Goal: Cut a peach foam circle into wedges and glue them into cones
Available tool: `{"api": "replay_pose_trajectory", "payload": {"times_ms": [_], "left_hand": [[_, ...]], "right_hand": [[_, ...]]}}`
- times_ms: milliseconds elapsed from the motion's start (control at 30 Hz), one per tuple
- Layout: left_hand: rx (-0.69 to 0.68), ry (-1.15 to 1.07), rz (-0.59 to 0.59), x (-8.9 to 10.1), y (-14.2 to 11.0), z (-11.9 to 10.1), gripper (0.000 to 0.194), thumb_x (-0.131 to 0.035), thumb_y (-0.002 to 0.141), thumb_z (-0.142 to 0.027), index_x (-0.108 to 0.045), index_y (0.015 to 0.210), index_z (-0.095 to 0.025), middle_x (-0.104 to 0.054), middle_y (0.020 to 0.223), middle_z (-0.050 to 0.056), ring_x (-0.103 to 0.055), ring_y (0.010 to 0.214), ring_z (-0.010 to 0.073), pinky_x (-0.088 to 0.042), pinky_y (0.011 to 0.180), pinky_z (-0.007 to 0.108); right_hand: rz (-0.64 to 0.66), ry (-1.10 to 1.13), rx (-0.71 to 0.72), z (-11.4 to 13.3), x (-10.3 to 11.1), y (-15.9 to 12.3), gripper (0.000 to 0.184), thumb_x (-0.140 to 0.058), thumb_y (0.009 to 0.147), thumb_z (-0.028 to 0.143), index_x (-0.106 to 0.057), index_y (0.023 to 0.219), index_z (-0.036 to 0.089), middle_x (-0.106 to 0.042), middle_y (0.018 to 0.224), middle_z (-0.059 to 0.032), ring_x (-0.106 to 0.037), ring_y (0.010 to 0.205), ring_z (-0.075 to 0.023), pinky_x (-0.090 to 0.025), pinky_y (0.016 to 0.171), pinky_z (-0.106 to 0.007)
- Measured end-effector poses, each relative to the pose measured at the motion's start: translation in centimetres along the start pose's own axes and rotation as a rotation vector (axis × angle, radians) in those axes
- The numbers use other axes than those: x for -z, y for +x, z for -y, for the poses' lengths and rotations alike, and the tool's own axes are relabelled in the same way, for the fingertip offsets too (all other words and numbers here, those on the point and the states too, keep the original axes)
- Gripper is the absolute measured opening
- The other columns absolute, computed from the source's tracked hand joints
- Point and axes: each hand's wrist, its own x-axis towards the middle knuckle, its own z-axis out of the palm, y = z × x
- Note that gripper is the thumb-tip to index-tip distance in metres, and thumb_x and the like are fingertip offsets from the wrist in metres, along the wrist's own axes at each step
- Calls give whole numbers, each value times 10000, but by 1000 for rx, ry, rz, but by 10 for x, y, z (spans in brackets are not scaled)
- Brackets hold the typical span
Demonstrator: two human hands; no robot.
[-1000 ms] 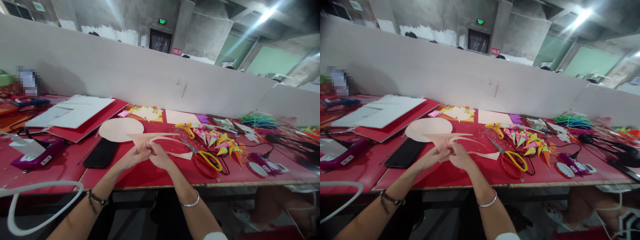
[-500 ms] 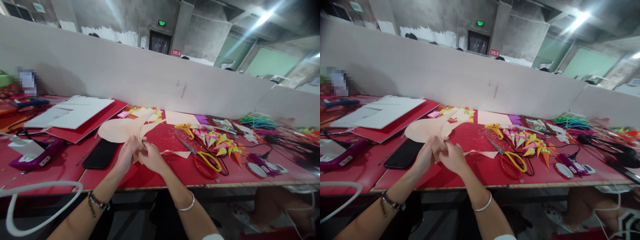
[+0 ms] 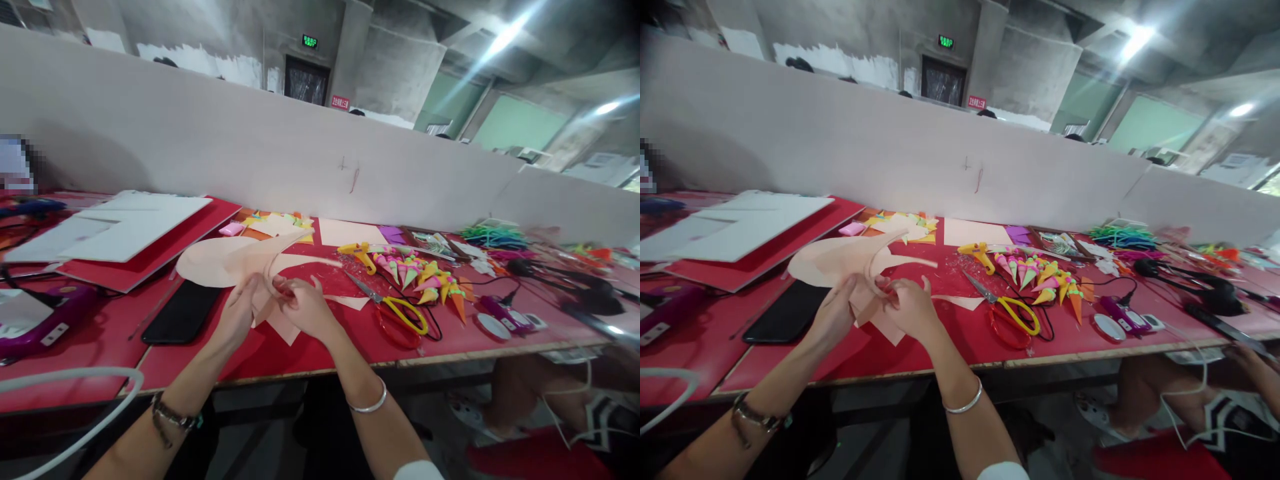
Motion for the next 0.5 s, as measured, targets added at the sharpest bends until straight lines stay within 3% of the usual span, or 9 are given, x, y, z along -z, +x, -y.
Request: {"api": "replay_pose_trajectory", "payload": {"times_ms": [200, 300, 400, 500], "left_hand": [[-78, -37, 37, -4, -2, -6, 344, -608, 686, -391, -591, 926, -145, -689, 767, 58, -635, 805, 218, -506, 674, 301], [-71, -56, 42, -6, -2, -9, 363, -614, 686, -386, -593, 942, -129, -690, 804, 73, -623, 855, 219, -501, 702, 296], [-34, -45, 52, -7, -2, -10, 370, -629, 677, -398, -604, 932, -130, -692, 820, 74, -615, 877, 219, -497, 703, 275], [12, -40, 63, -6, -2, -8, 342, -628, 686, -402, -614, 914, -147, -697, 813, 57, -613, 878, 223, -498, 687, 266]], "right_hand": [[116, -246, -176, -41, 26, -19, 389, -540, 729, 246, -458, 1108, 216, -545, 1100, -74, -448, 1067, -217, -116, 976, -499], [179, -428, -344, -66, 42, -30, 350, -573, 710, 271, -527, 1047, 190, -543, 1071, -109, -452, 1046, -272, -208, 926, -510], [179, -466, -387, -83, 53, -37, 278, -553, 726, 224, -563, 1002, 185, -543, 1045, -104, -489, 995, -246, -336, 845, -400], [147, -468, -388, -89, 56, -41, 235, -527, 739, 168, -575, 969, 184, -554, 1010, -85, -517, 953, -195, -377, 774, -296]]}}
